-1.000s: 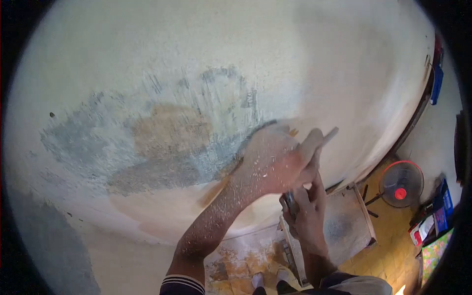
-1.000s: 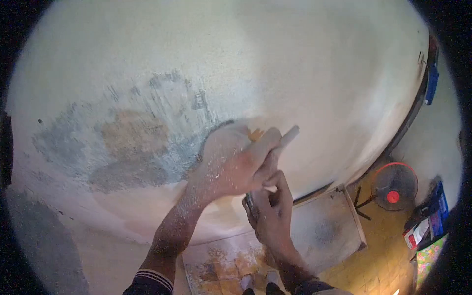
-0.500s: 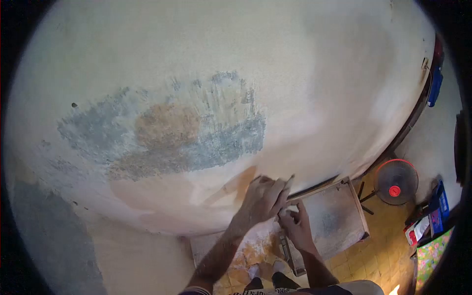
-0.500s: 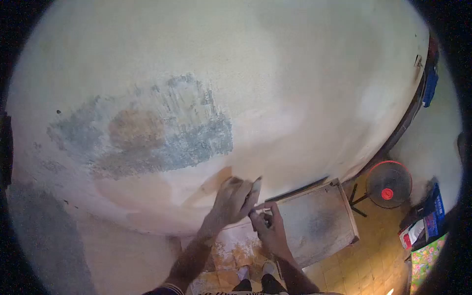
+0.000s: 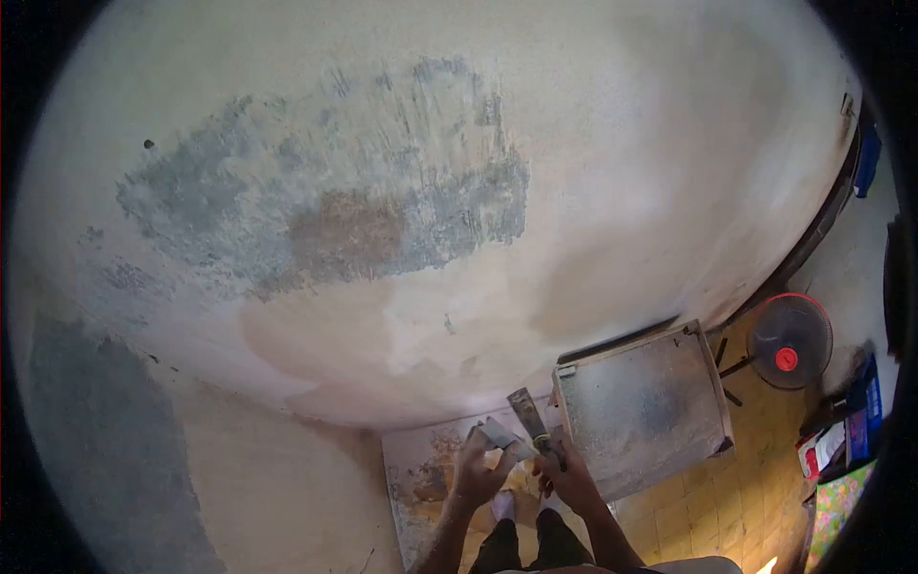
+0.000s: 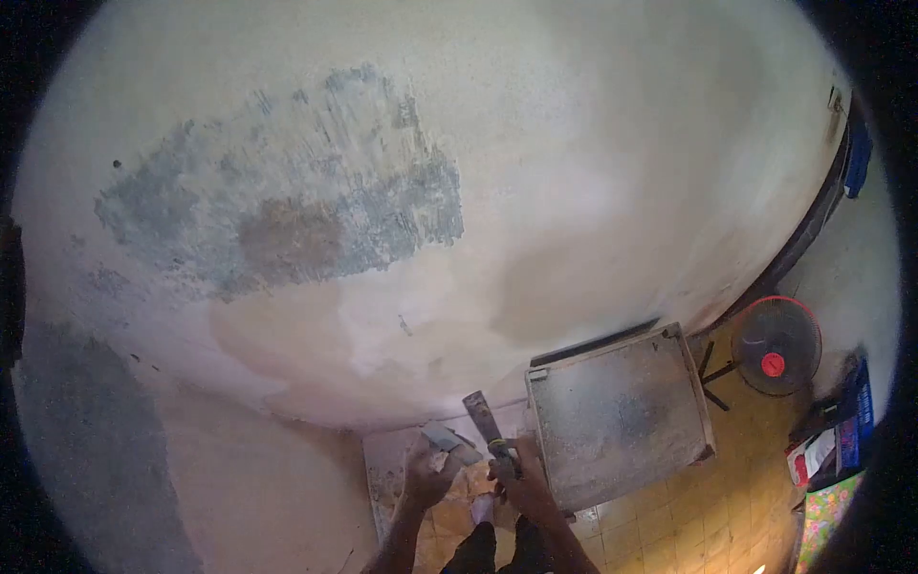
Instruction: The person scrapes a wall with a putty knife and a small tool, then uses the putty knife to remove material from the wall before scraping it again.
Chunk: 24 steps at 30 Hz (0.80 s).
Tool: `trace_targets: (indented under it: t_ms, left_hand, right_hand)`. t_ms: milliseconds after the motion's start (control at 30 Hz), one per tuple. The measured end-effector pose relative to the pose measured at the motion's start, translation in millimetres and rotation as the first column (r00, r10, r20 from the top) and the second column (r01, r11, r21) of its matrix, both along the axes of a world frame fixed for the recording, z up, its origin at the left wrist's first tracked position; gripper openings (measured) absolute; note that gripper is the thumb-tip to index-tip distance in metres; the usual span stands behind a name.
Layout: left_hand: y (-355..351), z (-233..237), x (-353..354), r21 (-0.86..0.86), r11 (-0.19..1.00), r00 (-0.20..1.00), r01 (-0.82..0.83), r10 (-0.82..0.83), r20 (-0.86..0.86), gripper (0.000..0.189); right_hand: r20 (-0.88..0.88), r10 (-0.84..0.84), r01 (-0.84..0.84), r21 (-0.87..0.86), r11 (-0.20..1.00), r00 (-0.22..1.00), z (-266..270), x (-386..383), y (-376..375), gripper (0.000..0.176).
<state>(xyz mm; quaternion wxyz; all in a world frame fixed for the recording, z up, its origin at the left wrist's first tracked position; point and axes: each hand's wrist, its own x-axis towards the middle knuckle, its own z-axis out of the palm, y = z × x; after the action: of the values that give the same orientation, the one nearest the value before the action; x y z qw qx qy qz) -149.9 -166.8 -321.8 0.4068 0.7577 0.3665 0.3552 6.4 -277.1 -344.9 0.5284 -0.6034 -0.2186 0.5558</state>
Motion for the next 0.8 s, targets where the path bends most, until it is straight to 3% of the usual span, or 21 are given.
trace_targets:
  t_ms: [67, 167, 267, 367, 467, 567, 667, 800]
  left_hand:
    - [-8.3, 8.1, -4.8, -0.074, 0.996, 0.999, -0.052, 0.052, 0.007, 0.022]
    - [-13.1, -9.3, -8.4, -0.138, 0.989, 0.997, 0.051, -0.043, 0.058, 0.022]
    - [-32.3, -1.3, -4.7, -0.312, 0.949, 0.997, 0.051, -0.03, 0.071, 0.019]
    - [-43.0, -35.8, -9.7, -0.122, 0.977, 0.982, 0.176, -0.167, 0.083, 0.019]
    - [-58.8, -37.5, -6.8, -0.216, 0.957, 0.977, 0.193, -0.167, 0.135, 0.022]
    - [-70.9, -14.7, -3.0, -0.307, 0.944, 0.987, 0.121, -0.082, 0.136, 0.03]
    - [-73.4, -25.7, -5.8, -0.327, 0.938, 0.987, 0.117, -0.074, 0.14, 0.029]
    - [-63.0, -34.0, -18.9, -0.281, 0.946, 0.987, 0.161, -0.146, 0.072, 0.026]
  right_hand:
    - [0.0, -0.013, 0.013, -0.05, 0.999, 1.0, 1.0, 3.8, -9.1, 0.032]
    - [0.037, 0.001, -0.002, 0.047, 0.999, 0.999, -8.9, 11.3, -17.0, 0.036]
    - [-0.104, 0.087, -0.081, 0.063, 0.995, 0.991, 9.7, 25.1, -28.7, 0.044]
    - [-0.158, 0.084, -0.075, 0.063, 0.995, 0.984, -6.5, 29.5, -34.8, 0.049]
    - [-0.032, 0.119, -0.115, 0.107, 0.988, 0.992, 1.5, 27.5, -34.8, 0.042]
    - [-0.079, 0.155, -0.141, 0.157, 0.977, 0.985, 6.4, 27.8, -37.1, 0.038]
    - [-0.028, 0.17, -0.159, 0.233, 0.959, 0.985, 0.2, 25.1, -33.6, 0.039]
    - [-0.064, 0.141, -0.127, 0.185, 0.974, 0.988, 9.2, 14.4, -28.4, 0.045]
